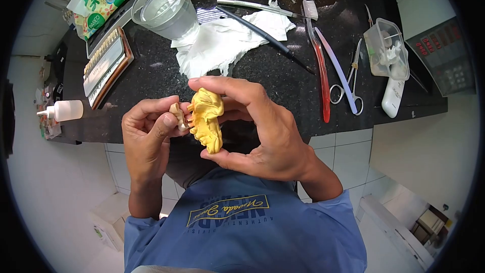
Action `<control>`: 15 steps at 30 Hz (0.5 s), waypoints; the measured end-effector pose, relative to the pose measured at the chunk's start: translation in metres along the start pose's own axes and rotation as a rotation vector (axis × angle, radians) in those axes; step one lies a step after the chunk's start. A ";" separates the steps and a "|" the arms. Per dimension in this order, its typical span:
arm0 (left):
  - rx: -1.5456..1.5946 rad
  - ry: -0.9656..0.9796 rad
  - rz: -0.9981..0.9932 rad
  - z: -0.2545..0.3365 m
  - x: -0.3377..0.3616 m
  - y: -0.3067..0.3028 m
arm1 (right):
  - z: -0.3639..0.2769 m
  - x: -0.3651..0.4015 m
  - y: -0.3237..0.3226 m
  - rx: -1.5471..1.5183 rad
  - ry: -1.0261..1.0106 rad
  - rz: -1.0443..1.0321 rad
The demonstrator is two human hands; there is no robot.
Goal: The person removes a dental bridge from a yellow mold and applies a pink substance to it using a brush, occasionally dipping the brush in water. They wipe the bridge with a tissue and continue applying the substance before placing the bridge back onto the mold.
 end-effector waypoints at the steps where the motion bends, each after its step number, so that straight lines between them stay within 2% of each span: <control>1: 0.000 -0.004 -0.002 -0.001 0.000 0.000 | 0.000 0.000 -0.001 -0.001 0.002 0.003; 10: -0.044 0.037 -0.020 0.002 0.000 0.000 | 0.001 -0.001 0.003 0.050 0.007 -0.036; 13: -0.077 0.031 -0.024 0.004 0.000 0.001 | -0.001 0.000 -0.001 0.045 -0.013 0.051; 15: -0.096 0.021 -0.037 0.005 0.000 0.002 | 0.000 -0.001 0.001 0.034 0.030 -0.054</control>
Point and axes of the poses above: each hand's wrist, its own x-axis away from the middle knuckle, its own y-axis out of the palm, z = x × y, the point moved 7 cm from there along -x, towards the middle knuckle, and after that the axes turned 13 degrees about -z, right-handed, at the moved point
